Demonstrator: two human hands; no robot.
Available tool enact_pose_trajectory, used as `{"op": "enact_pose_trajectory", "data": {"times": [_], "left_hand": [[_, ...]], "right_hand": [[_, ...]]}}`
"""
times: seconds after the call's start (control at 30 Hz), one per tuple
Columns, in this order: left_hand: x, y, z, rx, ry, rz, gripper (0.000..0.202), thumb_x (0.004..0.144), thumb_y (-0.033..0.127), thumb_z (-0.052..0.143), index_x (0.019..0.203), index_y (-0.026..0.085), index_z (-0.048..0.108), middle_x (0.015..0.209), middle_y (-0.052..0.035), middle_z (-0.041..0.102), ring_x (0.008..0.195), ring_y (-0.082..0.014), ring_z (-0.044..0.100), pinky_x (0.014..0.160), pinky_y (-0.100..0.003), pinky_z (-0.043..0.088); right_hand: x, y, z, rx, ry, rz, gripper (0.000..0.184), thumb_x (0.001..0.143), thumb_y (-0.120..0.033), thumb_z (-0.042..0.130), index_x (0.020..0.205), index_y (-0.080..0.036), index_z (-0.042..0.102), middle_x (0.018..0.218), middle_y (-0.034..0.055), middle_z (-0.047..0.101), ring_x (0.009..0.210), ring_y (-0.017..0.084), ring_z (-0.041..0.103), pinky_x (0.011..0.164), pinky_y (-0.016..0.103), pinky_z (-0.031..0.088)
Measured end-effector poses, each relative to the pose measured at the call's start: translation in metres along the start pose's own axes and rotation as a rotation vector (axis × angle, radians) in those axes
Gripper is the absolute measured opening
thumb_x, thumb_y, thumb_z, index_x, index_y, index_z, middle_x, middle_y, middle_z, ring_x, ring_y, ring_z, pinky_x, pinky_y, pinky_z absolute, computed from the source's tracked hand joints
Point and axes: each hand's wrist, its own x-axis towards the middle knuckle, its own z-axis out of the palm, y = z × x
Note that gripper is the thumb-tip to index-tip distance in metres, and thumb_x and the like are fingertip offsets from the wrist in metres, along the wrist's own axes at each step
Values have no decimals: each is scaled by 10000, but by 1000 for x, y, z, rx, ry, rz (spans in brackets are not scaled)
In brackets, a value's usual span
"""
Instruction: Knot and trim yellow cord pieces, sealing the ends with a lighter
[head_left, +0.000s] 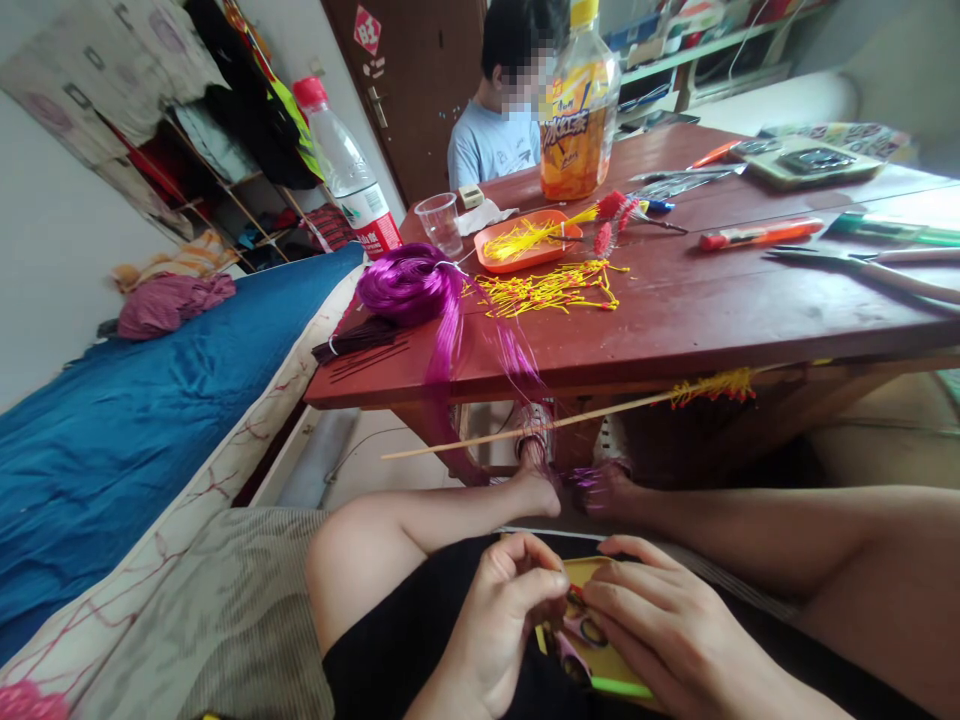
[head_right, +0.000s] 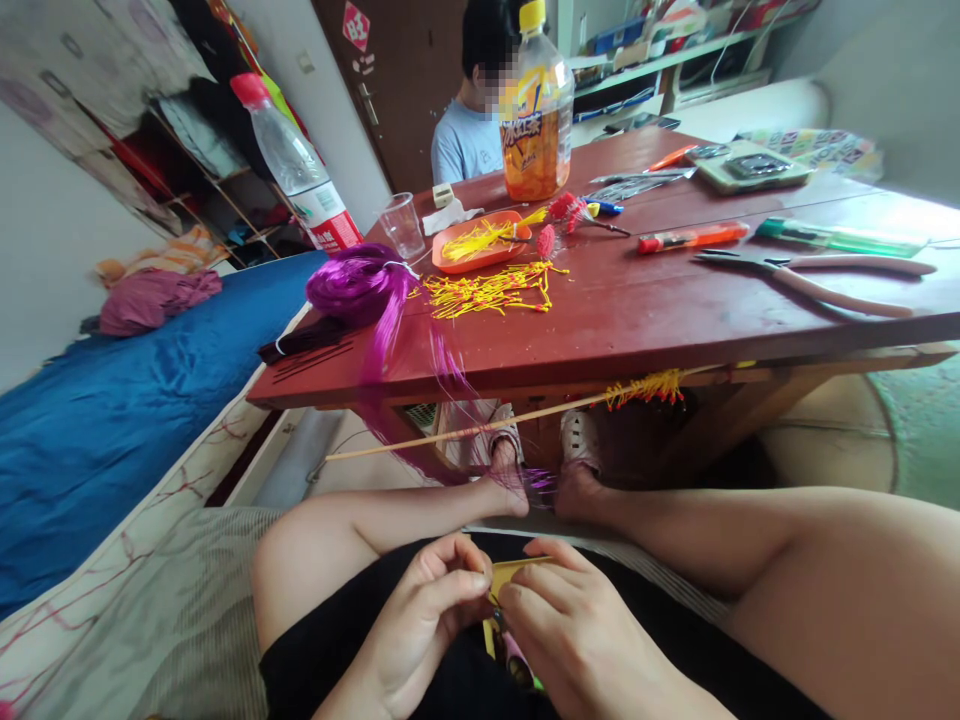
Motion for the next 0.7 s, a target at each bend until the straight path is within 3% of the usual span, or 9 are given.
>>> {"op": "enact_pose_trajectory", "data": {"times": [0.13, 0.27, 0.4, 0.53, 0.6, 0.7], "left_hand": [[-5, 6, 1, 389, 10, 131, 145, 767, 287, 571, 737, 147, 551, 644, 25, 486, 601, -101, 443, 571, -200, 351], [-8, 11, 4, 779, -7, 267, 205, 822, 289, 504, 670, 155, 533, 627, 21, 476, 606, -117, 438, 574, -217, 330], [-8, 9, 6, 911, 27, 417, 236, 842, 257, 469, 628, 162, 506, 664, 1, 508, 659, -138, 476, 627, -233, 346], [-8, 7, 4, 1056, 15, 430, 213, 868, 292, 435, 740, 160, 543, 724, -25, 568, 695, -164, 520, 639, -256, 362], [-9, 6, 4, 1148, -12, 452, 179, 851, 236, 457, 705, 165, 533, 685, -14, 568, 668, -159, 521, 622, -254, 359], [-10, 4, 4, 1258, -6, 637, 201, 813, 145, 470, 615, 172, 478, 600, 8, 529, 605, -140, 488, 600, -253, 345]], "right_hand": [[-4, 2, 2, 28, 16, 61, 187, 896, -108, 394, 866, -183, 563, 684, -6, 646, 578, 110, 600, 812, 308, 452], [-6, 2, 6, 54, 7, 74, 229, 902, -117, 360, 833, -184, 569, 673, 5, 635, 572, 122, 587, 801, 325, 458], [-5, 3, 5, 82, -50, 149, 227, 883, -120, 390, 780, -186, 581, 649, 11, 627, 587, 139, 580, 748, 320, 482], [-7, 4, 2, 148, -127, 330, 184, 869, -166, 445, 780, -192, 603, 674, 27, 623, 679, 175, 581, 644, 287, 486], [-8, 4, 2, 196, -135, 389, 191, 870, -184, 443, 758, -191, 598, 694, 34, 622, 683, 177, 577, 619, 275, 476], [-9, 4, 4, 265, -141, 489, 183, 865, -205, 450, 759, -188, 599, 708, 34, 623, 671, 172, 580, 610, 263, 465]]}}
